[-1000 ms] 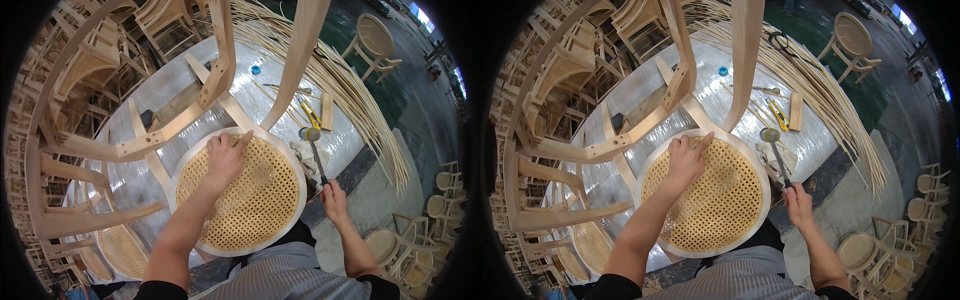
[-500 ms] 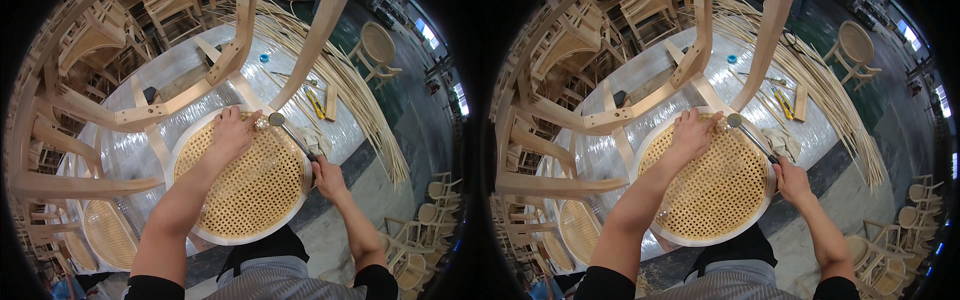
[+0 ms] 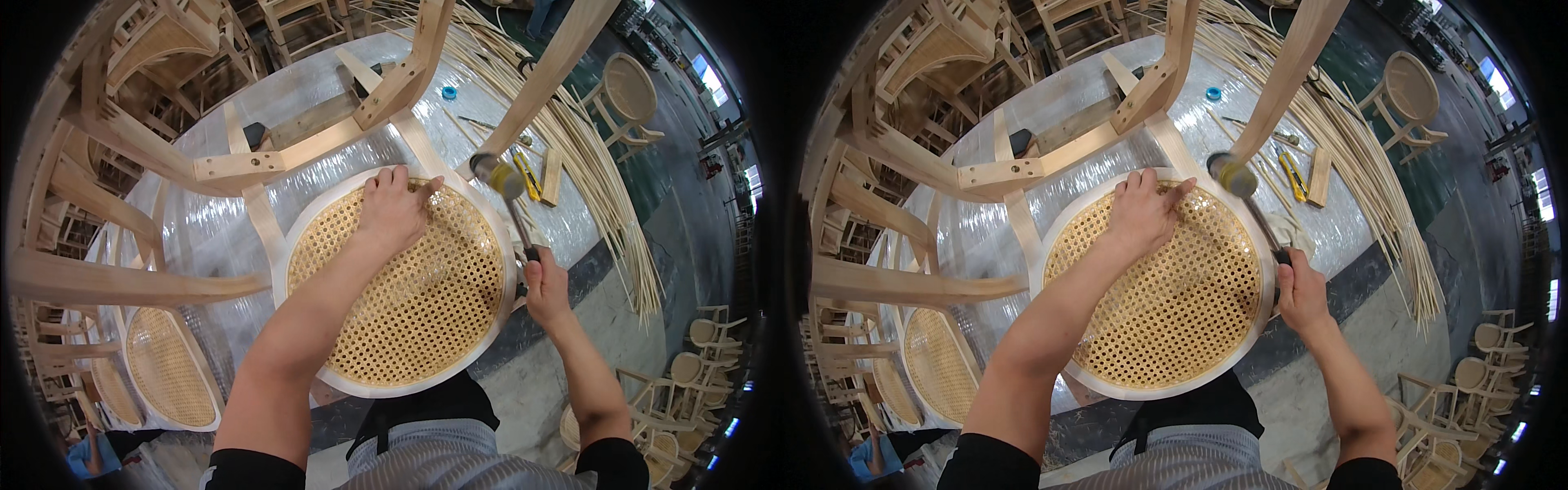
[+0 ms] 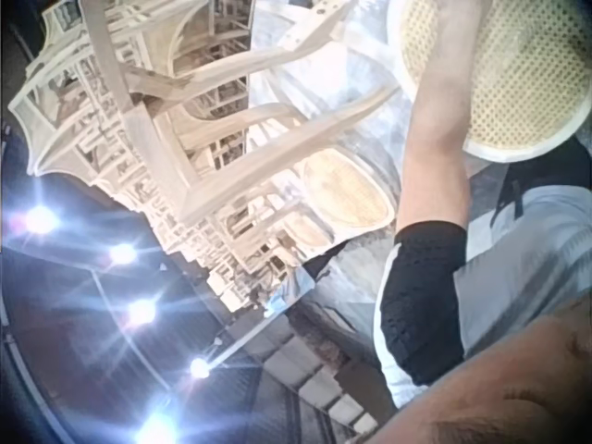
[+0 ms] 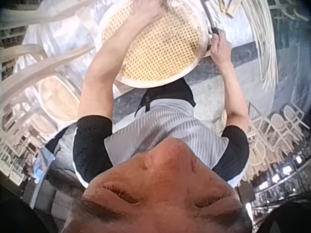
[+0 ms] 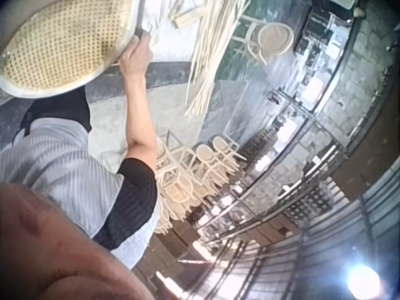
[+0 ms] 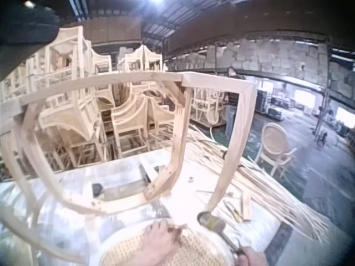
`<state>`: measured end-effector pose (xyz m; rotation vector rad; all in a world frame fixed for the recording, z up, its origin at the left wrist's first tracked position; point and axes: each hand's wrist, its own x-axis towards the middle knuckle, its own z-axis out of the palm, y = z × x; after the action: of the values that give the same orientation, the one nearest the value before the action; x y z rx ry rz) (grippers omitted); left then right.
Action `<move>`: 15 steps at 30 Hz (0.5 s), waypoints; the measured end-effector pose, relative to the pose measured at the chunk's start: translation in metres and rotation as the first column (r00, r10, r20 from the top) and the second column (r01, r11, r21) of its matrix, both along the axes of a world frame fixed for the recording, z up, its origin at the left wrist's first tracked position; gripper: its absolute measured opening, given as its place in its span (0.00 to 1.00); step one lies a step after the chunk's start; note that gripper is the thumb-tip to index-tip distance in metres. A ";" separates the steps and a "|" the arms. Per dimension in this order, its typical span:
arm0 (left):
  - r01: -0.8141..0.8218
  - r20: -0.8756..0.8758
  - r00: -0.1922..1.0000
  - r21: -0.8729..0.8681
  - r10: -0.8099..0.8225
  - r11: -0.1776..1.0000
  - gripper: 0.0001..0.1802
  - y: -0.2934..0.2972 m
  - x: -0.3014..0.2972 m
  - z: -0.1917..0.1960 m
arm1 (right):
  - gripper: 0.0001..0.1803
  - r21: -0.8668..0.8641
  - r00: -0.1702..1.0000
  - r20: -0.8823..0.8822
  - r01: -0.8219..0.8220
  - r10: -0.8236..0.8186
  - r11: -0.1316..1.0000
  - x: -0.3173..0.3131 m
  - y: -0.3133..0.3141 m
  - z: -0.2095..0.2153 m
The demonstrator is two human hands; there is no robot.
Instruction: The person weaves thin cane strips into the seat frame of an overturned wooden chair. They use a hammer to tap strips into place, a utility knife to trim excess, and a small block to press the edges flush. The process repeats around the perimeter of the seat.
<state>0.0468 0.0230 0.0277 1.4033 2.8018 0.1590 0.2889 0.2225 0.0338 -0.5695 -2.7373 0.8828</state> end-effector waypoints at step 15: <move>-0.010 -0.038 0.999 -0.024 0.010 1.000 0.32 -0.004 -0.002 -0.007 | 0.13 0.003 0.999 0.041 -0.035 0.035 0.999 -0.008 0.010 0.010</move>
<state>0.0448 0.0187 0.0210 1.4023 2.8314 0.1000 0.2809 0.2327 0.0440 -0.5471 -2.7932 0.8831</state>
